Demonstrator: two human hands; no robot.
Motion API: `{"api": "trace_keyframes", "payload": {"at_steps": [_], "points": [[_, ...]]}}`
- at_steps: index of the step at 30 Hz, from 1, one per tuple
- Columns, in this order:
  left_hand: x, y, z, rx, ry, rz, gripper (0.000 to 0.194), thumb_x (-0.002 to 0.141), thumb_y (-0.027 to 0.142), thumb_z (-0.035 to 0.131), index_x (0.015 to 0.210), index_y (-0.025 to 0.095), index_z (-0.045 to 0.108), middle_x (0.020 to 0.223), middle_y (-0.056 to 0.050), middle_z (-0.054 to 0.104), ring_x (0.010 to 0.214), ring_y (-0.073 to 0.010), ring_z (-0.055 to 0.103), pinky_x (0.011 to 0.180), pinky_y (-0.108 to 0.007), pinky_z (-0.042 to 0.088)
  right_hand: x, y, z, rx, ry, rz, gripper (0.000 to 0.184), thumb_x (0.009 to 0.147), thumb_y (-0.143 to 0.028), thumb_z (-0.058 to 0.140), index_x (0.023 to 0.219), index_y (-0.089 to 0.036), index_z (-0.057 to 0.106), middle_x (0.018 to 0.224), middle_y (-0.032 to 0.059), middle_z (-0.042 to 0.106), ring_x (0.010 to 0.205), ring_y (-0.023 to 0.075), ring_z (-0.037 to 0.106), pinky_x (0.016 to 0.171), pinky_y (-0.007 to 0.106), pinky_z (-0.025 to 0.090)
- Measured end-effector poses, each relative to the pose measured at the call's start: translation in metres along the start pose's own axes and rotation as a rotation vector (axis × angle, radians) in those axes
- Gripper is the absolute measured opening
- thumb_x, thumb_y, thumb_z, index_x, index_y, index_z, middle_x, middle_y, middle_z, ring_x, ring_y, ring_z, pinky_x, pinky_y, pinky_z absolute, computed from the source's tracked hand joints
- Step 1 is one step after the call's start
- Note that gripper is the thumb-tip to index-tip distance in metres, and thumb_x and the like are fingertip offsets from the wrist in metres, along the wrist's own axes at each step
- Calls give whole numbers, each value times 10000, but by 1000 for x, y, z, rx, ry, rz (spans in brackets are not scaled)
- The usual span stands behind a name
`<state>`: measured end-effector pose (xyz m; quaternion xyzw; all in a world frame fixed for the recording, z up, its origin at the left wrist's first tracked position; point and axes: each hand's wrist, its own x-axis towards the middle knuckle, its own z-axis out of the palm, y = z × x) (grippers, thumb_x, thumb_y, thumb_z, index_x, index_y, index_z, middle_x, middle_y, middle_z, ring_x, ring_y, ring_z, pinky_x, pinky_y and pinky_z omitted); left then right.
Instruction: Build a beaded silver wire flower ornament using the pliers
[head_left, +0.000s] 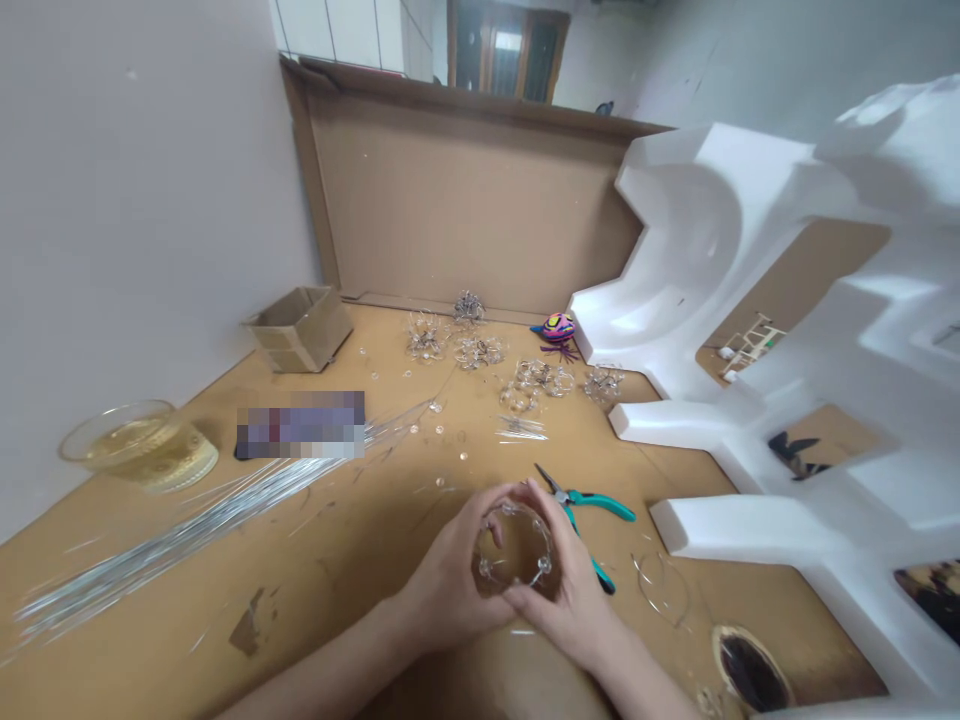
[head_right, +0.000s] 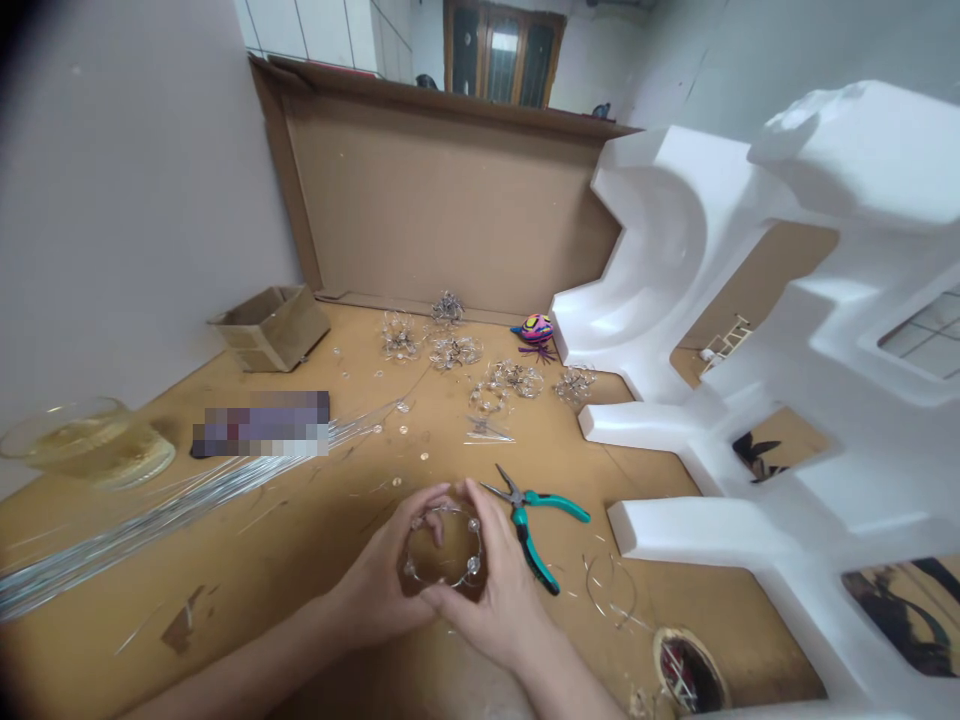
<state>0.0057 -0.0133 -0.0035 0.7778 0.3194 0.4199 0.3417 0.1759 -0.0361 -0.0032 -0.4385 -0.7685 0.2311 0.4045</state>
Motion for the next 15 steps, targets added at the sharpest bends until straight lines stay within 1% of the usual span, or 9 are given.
{"api": "trace_keyframes", "payload": {"at_steps": [2,5,8,11,13,15], "points": [[-4,0,6,-87,50,38,868,624,276,709,1329,271,204,1192,-91,476,800,-162,535,811,-353,462,-1,0,2,51,20,-53,800,729,-517,579,1381,-215,226,1359,122,377,1250,287,363,1028,450,320],[-11,1,12,-149,109,36,941,594,334,754,1341,286,183,1200,-90,470,802,-167,536,799,-357,466,-3,-4,3,121,-16,-99,850,676,-520,629,1374,-222,246,1382,120,352,1263,303,345,1034,456,314],[-16,6,16,-184,160,7,975,571,305,773,1339,304,173,1198,-88,461,772,-156,537,735,-334,485,-8,-8,3,221,-57,-39,1017,583,-526,708,1400,-228,181,1407,128,323,1254,315,365,1021,461,340],[-16,11,17,-224,180,50,987,570,310,768,1344,304,156,1187,-94,454,722,-139,526,678,-318,490,-13,-12,3,281,-97,13,1135,493,-491,780,1410,-242,159,1433,136,279,1266,335,343,1023,478,333],[-14,12,16,-256,174,72,977,582,355,760,1347,292,155,1160,-98,463,716,-140,523,656,-310,487,-14,-13,2,322,-132,35,1149,497,-428,798,1417,-252,132,1447,137,249,1279,332,322,1027,485,323],[-12,10,14,-292,158,66,964,592,411,749,1347,289,163,1134,-93,473,720,-142,526,661,-309,486,-12,-14,1,367,-163,77,1136,537,-367,793,1421,-267,86,1450,134,245,1282,311,323,1030,481,319]]}}
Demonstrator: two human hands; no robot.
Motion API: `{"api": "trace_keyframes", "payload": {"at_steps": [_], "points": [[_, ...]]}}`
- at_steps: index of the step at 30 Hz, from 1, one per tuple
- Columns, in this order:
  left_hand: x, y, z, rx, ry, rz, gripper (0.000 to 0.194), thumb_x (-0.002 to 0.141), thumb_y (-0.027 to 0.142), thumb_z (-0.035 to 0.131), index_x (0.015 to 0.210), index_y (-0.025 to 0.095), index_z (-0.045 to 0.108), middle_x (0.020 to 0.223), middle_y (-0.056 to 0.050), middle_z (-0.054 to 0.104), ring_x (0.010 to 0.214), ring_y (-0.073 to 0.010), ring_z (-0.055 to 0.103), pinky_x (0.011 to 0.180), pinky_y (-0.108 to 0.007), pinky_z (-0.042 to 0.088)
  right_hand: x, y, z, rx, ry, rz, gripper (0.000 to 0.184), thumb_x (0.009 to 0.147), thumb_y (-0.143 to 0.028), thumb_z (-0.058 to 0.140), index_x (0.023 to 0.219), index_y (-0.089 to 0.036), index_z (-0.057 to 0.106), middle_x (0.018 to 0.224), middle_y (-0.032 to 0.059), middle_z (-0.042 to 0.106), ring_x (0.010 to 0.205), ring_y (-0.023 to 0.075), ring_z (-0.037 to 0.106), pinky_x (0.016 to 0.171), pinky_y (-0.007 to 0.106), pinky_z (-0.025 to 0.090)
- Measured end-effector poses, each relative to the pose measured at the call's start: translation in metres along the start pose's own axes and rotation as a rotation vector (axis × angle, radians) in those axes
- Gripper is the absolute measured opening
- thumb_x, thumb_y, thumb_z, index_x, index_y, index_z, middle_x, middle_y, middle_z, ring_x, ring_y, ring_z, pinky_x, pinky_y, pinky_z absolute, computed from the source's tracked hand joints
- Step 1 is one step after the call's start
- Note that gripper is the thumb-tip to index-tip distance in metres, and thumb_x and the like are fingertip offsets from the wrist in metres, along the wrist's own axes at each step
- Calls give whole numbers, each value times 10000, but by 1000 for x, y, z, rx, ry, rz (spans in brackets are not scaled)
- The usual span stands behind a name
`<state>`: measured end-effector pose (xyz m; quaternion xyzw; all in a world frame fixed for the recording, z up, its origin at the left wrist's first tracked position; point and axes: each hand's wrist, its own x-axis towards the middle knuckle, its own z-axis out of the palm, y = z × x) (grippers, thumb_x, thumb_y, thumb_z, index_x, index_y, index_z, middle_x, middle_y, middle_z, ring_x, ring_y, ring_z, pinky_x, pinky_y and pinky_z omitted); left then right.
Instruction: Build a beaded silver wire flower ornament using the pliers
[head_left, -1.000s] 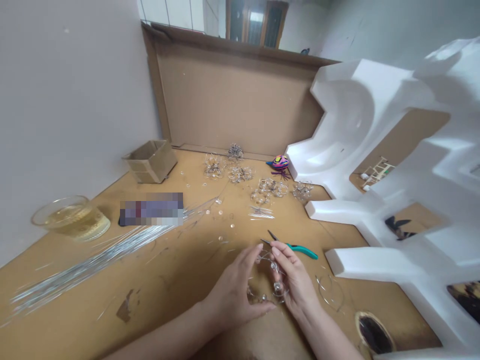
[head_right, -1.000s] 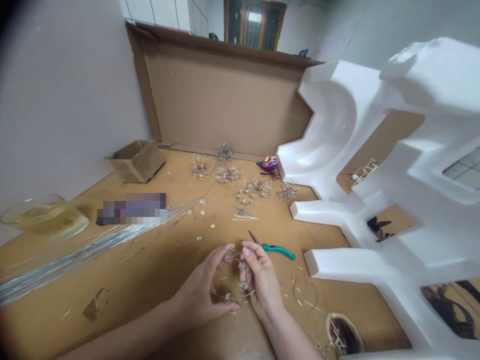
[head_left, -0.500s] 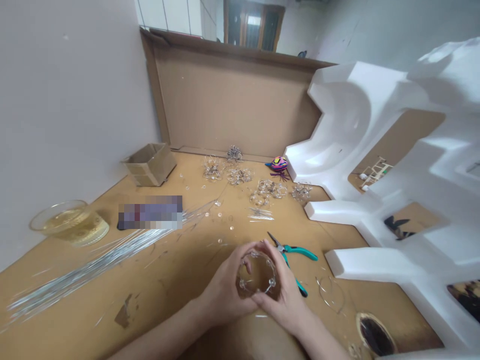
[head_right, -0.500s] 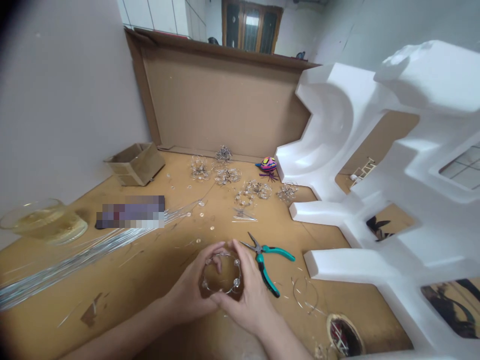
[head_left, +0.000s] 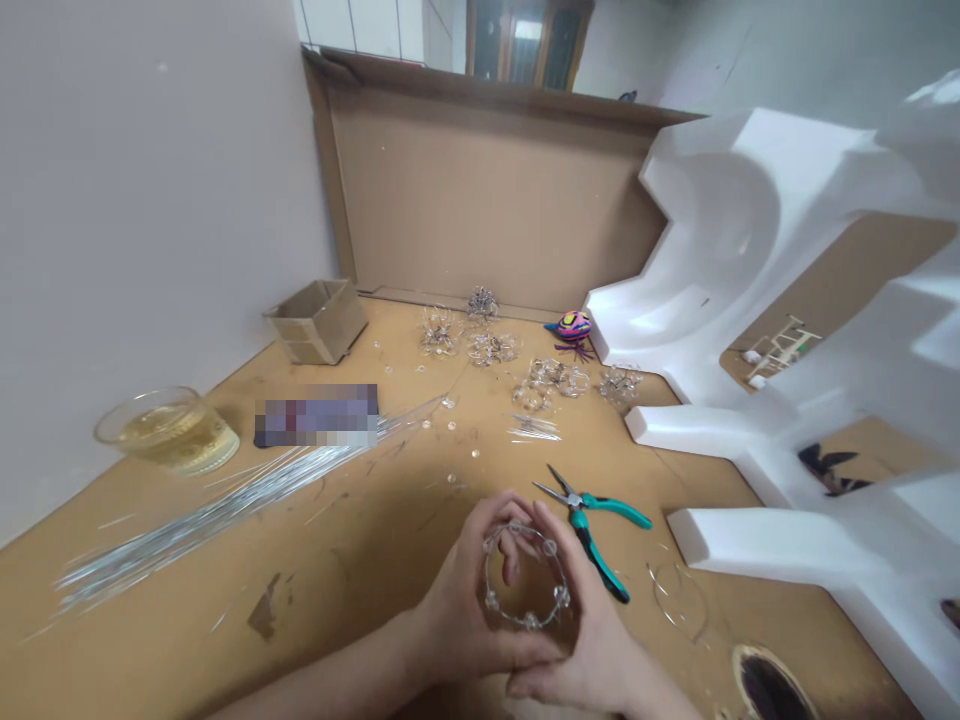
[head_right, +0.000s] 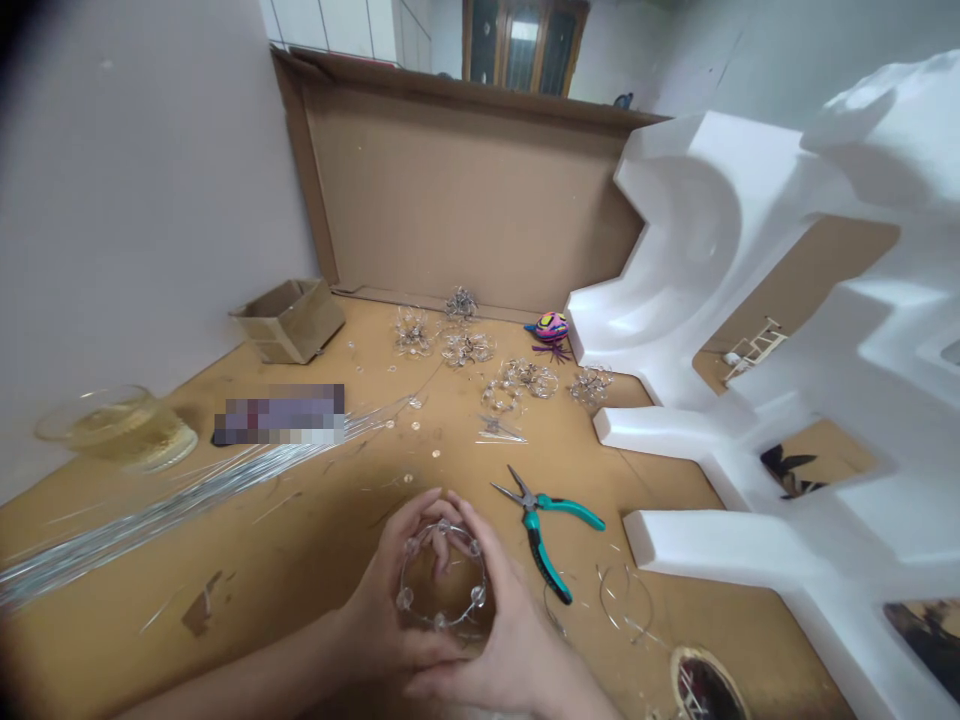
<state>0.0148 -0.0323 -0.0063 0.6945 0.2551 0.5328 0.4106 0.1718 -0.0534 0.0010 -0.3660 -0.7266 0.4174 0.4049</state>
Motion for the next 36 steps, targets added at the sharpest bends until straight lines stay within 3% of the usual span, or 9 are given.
{"api": "trace_keyframes", "payload": {"at_steps": [4,10,15,21,24,27,31,34,36], "points": [[1,-5,-4,-53,-21,-47,956,598,484,728,1351,301,169,1143,-86,458,733,-144,531,696,-324,483,5,-2,-1,85,-16,30,1134,568,-391,778,1418,-284,36,1459,133,223,1299,294,291,1040,486,287],[-6,-1,4,-143,-40,46,784,728,582,547,1356,293,177,1148,-96,440,870,-210,533,784,-378,462,6,0,12,170,90,-121,1116,568,-600,678,1413,-304,12,1445,148,251,1304,302,275,1024,507,299],[-12,2,8,-122,-14,29,643,799,614,369,1338,301,214,1244,-99,369,982,-254,502,854,-409,436,4,0,25,141,186,-242,1105,585,-443,756,1410,-289,37,1432,163,264,1294,322,294,1008,512,324],[-2,-2,-2,-5,-43,-53,596,833,600,290,1333,276,281,1271,-104,339,877,-206,502,782,-365,445,9,1,17,3,223,-32,1013,588,-189,753,1395,-269,146,1296,141,452,1141,289,507,948,442,437],[1,-8,-5,36,-63,-104,625,839,607,259,1357,258,254,1270,-117,366,786,-177,505,728,-351,448,12,1,9,-18,201,-33,982,585,-157,734,1385,-272,177,1263,112,478,1092,262,546,931,409,463],[0,-15,-6,20,-169,-119,718,822,616,316,1405,263,89,1305,-137,371,729,-156,515,677,-333,458,15,-1,2,-101,240,-71,902,608,-133,696,1362,-283,224,1275,92,467,1114,244,527,949,392,448],[0,-15,-6,149,-315,-198,1071,677,568,604,1410,209,-90,1133,-129,545,766,-204,570,685,-352,475,16,-5,-5,-245,237,-20,835,595,-185,715,1314,-254,296,1238,91,505,1108,239,520,967,393,417],[3,-12,-8,278,-382,-265,1203,577,476,720,1410,216,-108,1190,-117,554,960,-272,581,816,-401,465,16,-7,-9,-331,208,74,814,573,-256,731,1286,-219,339,1208,109,529,1057,246,544,914,394,449],[4,-11,-8,320,-407,-288,1167,577,420,724,1418,240,-65,1271,-109,512,1067,-296,549,884,-420,444,16,-9,-13,-414,191,132,811,560,-310,737,1276,-210,369,1197,113,539,1047,259,545,893,406,454]]}}
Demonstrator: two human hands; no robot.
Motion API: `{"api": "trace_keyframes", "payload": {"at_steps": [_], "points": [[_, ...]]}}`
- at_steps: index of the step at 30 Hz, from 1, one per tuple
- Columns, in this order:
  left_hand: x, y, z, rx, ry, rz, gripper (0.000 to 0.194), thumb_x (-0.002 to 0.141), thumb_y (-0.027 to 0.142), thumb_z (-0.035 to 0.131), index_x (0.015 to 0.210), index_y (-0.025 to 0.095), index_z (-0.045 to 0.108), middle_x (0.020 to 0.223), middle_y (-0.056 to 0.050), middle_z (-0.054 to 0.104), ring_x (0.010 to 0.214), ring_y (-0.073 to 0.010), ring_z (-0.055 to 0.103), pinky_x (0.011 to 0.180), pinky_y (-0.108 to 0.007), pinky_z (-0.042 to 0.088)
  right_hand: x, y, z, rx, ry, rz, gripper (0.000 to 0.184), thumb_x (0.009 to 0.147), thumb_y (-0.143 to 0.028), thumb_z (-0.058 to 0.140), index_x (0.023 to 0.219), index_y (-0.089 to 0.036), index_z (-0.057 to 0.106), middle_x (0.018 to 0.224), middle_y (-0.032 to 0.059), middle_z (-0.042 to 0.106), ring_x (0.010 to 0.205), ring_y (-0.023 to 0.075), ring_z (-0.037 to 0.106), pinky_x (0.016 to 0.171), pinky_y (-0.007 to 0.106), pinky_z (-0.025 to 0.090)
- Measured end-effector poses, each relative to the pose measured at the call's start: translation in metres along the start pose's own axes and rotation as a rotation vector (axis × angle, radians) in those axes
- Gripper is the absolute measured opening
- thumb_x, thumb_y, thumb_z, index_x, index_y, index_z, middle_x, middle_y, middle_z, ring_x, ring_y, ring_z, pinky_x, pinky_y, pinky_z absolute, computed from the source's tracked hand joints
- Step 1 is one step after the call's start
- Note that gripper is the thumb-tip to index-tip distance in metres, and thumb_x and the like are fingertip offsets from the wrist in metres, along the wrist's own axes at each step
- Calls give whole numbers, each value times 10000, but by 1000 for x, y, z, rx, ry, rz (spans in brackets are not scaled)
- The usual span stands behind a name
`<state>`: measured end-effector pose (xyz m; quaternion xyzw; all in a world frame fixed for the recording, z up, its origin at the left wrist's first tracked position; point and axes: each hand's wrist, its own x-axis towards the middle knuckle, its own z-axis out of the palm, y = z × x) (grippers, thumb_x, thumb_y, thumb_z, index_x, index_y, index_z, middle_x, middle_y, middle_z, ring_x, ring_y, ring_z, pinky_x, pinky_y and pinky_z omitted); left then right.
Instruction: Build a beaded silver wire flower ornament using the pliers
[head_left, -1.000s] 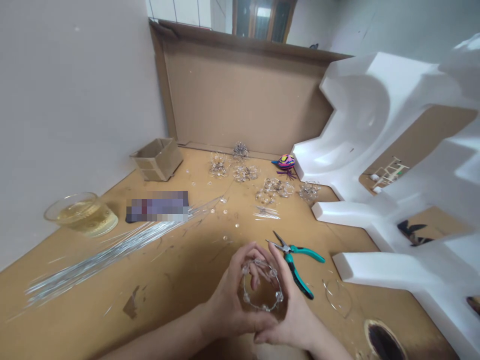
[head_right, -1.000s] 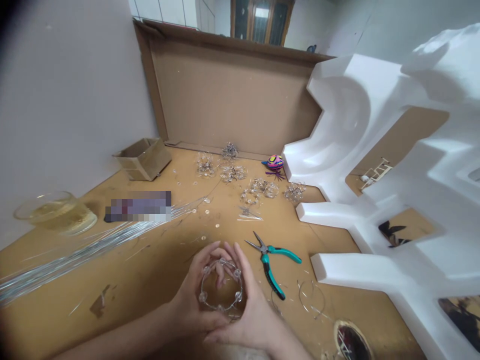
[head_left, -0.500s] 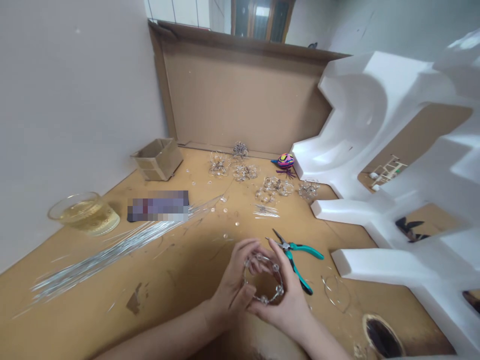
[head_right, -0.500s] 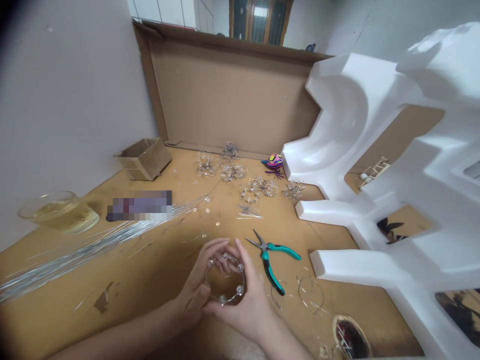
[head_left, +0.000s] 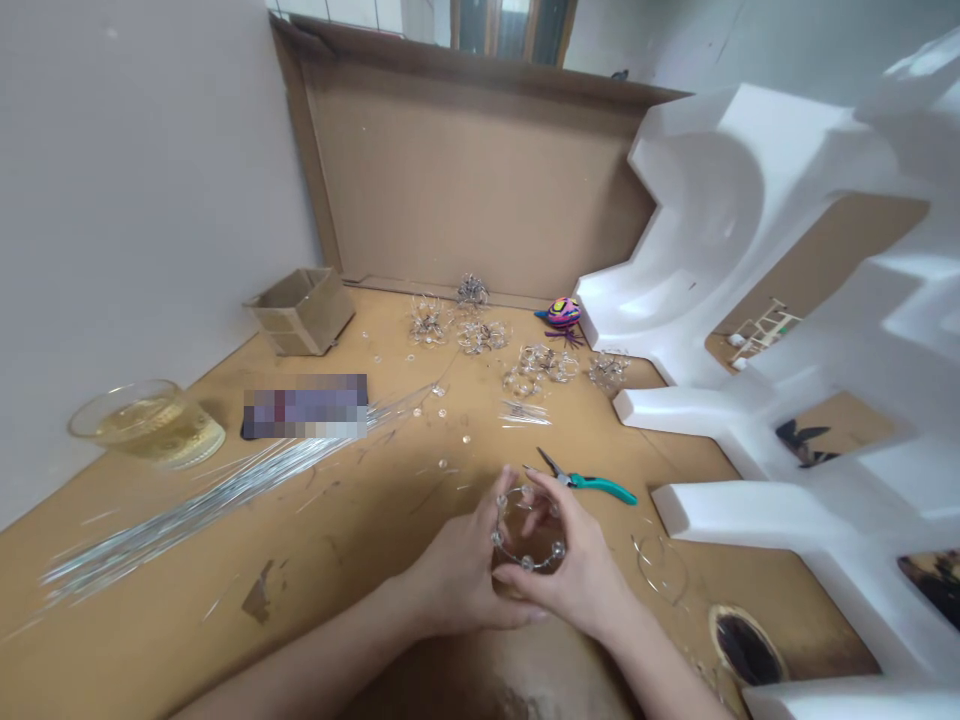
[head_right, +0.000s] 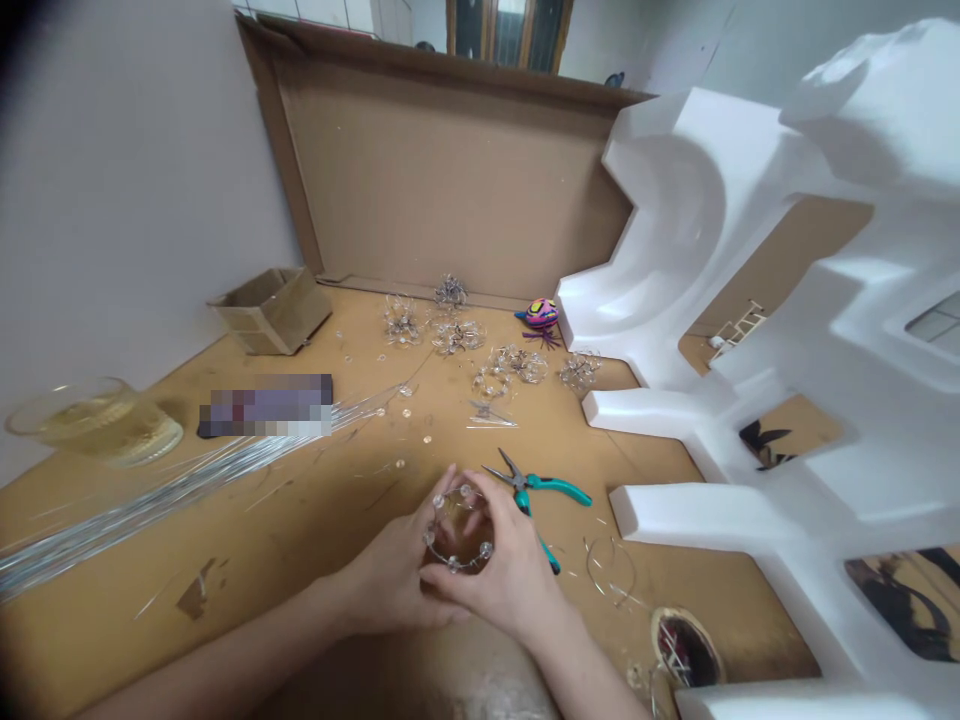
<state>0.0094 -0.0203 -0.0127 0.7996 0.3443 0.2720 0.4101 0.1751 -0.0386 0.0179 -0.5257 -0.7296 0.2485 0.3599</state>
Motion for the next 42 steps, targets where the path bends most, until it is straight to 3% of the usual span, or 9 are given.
{"api": "trace_keyframes", "payload": {"at_steps": [4,7,13,17,21,25,31,36,42], "points": [[1,-6,6,-42,64,-67,1095,607,304,708,1417,253,-27,1339,-123,452,1097,-310,540,899,-464,448,2,-3,-10,-90,-98,58,772,588,-317,709,1289,-239,395,1169,91,569,1002,260,567,855,412,462],[4,-11,17,-215,141,68,1056,607,216,714,1415,246,35,1424,-137,319,1220,-305,428,1001,-465,368,2,-3,-13,-52,-159,101,807,599,-319,707,1328,-276,362,1109,71,607,891,245,604,789,405,486],[5,-7,32,-499,234,272,976,692,190,677,1411,266,21,1464,-161,202,1256,-318,379,1002,-500,361,-3,6,-1,192,-49,12,960,573,-379,747,1388,-282,249,1179,88,564,950,267,585,825,420,467],[-3,-1,30,-385,219,221,910,747,219,635,1418,267,23,1472,-152,189,1310,-321,279,1041,-527,289,-8,8,9,510,58,-89,643,784,-564,481,1337,-271,336,1197,96,539,904,242,590,787,399,466],[-5,2,25,-192,295,237,813,735,282,645,1390,251,165,1411,-146,305,1293,-316,302,1041,-525,285,-8,1,20,833,216,123,482,881,-550,269,1221,-253,442,1061,77,586,830,198,588,746,367,472],[-3,4,20,-99,406,292,702,745,336,620,1342,223,268,1324,-149,400,1269,-314,321,1032,-522,283,-2,-6,24,1025,210,284,342,904,-465,320,1126,-259,480,977,44,595,760,160,571,637,296,470],[-5,1,20,7,475,321,737,747,310,615,1358,222,212,1322,-154,375,1247,-305,341,1007,-501,311,2,-8,19,1045,161,450,294,857,-470,453,890,-193,544,486,-54,465,412,77,387,410,187,319],[-4,2,26,17,485,318,725,762,313,596,1362,228,198,1324,-154,370,1243,-311,345,1007,-508,305,4,-14,21,1123,218,497,318,841,-490,473,845,-178,536,411,-77,426,317,43,273,328,157,189],[-3,4,31,-49,474,253,744,759,307,606,1363,267,173,1338,-133,359,1237,-299,360,1009,-493,309,3,-21,25,1156,320,490,318,858,-481,447,822,-176,529,371,-84,392,316,39,250,338,146,208]]}}
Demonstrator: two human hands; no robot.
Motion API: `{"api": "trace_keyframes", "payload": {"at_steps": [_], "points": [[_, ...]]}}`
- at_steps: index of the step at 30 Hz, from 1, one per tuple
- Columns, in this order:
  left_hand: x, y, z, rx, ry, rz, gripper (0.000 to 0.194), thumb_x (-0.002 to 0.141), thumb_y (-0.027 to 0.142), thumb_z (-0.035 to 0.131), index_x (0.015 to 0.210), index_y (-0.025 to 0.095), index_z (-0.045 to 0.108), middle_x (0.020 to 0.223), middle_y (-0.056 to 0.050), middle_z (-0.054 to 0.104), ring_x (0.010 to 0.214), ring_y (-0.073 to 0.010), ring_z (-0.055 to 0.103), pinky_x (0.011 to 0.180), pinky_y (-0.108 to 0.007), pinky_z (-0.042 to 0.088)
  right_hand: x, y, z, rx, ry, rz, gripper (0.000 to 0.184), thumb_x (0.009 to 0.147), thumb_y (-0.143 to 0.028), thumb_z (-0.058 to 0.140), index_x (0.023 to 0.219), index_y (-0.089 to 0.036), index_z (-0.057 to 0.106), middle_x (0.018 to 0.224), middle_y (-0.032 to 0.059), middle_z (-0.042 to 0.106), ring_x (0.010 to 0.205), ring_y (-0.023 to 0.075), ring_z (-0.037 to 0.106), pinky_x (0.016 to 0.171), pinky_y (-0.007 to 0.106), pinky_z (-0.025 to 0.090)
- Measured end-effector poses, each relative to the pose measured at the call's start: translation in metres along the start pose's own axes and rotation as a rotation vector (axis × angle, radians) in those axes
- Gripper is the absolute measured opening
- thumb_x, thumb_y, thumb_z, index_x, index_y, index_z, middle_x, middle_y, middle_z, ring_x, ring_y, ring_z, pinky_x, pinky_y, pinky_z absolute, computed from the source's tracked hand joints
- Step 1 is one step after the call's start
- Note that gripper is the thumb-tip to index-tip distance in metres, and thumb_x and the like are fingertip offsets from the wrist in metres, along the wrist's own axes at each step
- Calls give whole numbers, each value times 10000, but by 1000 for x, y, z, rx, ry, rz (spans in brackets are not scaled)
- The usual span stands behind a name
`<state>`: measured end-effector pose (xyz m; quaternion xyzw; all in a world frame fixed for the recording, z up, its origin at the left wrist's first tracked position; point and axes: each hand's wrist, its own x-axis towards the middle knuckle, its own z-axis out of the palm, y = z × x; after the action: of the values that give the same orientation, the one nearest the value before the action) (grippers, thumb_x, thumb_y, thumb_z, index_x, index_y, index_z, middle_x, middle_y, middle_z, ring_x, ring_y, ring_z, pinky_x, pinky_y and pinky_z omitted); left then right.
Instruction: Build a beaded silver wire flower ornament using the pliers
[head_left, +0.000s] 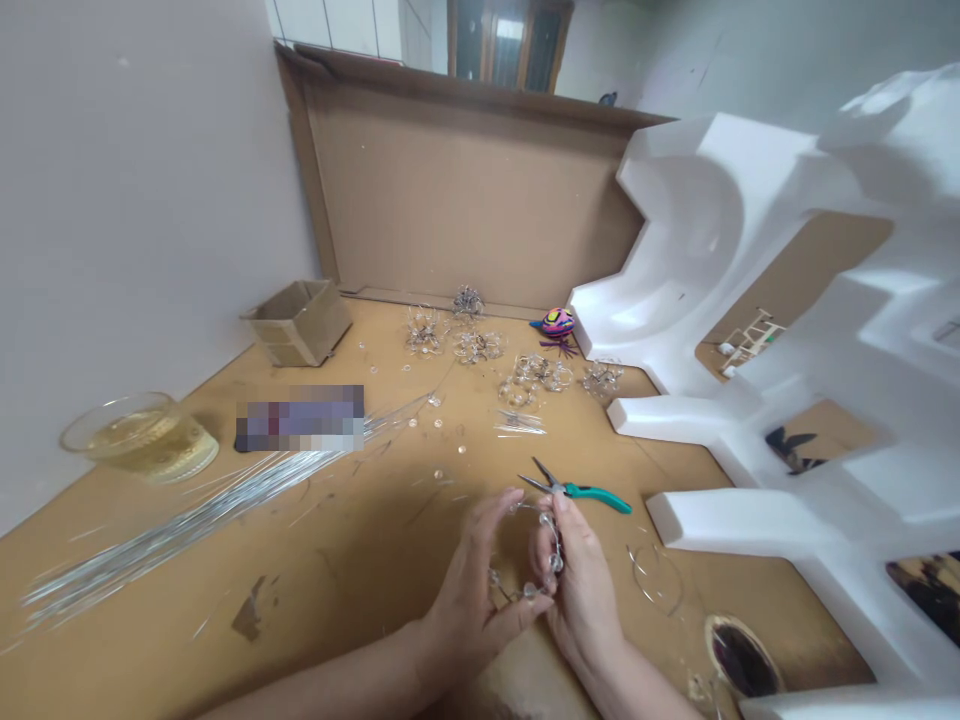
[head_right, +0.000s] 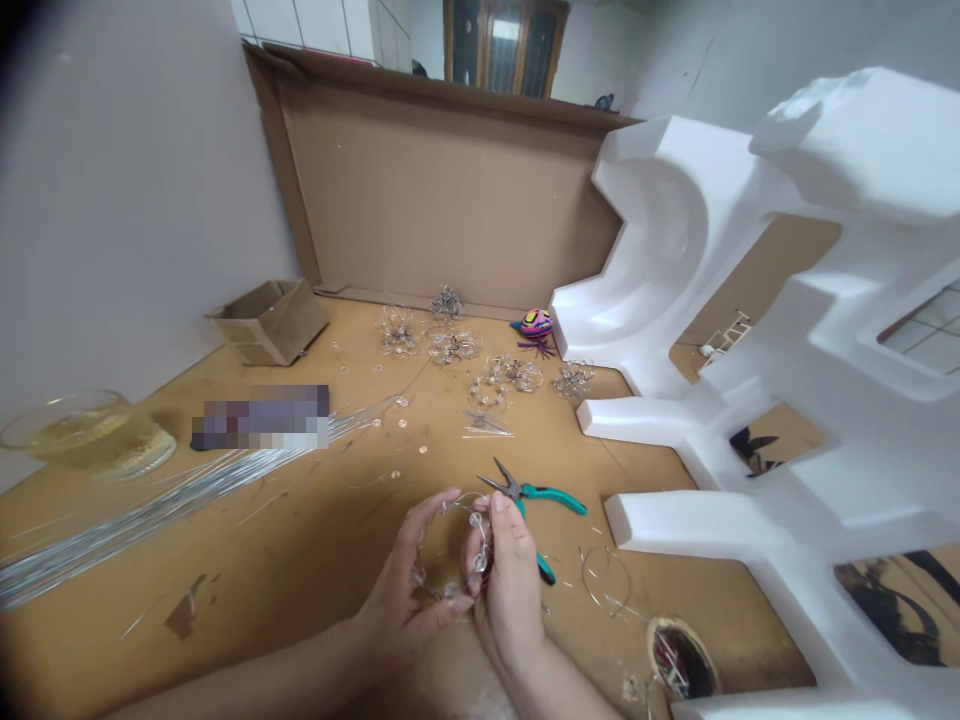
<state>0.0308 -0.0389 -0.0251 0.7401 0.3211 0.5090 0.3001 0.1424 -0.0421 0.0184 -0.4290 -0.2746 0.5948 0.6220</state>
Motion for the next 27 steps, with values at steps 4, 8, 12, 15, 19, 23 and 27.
{"api": "trace_keyframes", "payload": {"at_steps": [4,8,12,15,19,23,27], "points": [[-2,-3,1,-34,17,-37,739,745,317,624,1350,279,202,1318,-111,393,1220,-287,388,1006,-474,324,0,-3,0,8,40,-12,289,844,-451,493,984,-201,527,387,-92,419,303,41,260,319,140,178],[-2,-5,1,-22,20,-70,745,721,302,648,1335,262,227,1306,-117,406,1215,-291,396,1000,-476,332,3,-5,0,41,13,16,310,840,-473,485,864,-174,564,378,-73,423,314,44,290,336,150,210],[-2,-5,1,-20,15,-88,761,710,307,664,1333,263,227,1311,-125,401,1212,-298,401,992,-483,341,5,-2,0,175,7,188,287,789,-461,562,782,-174,578,435,-67,461,339,47,352,355,161,265],[-4,-8,2,-60,33,-73,798,698,379,674,1342,264,218,1312,-134,402,1196,-302,421,971,-471,371,4,2,0,195,-13,189,293,790,-448,556,977,-226,597,815,7,648,641,117,591,527,214,442],[-8,-15,4,-73,65,-2,830,675,490,659,1346,252,232,1329,-145,393,1225,-325,386,997,-505,328,2,7,0,138,-146,87,374,835,-485,455,1117,-265,566,1192,56,574,1028,205,564,780,337,478],[-10,-20,3,13,64,-4,853,668,527,642,1360,237,235,1339,-142,405,1298,-349,266,1042,-556,221,4,12,-2,162,-173,132,406,854,-501,396,1130,-246,550,1175,87,580,994,234,591,759,383,495],[-9,-18,2,42,26,51,827,679,493,651,1355,245,244,1303,-135,446,1266,-337,335,1045,-548,226,3,13,-4,179,-146,134,408,831,-385,476,1220,-267,451,1117,83,606,984,238,599,748,390,503]]}}
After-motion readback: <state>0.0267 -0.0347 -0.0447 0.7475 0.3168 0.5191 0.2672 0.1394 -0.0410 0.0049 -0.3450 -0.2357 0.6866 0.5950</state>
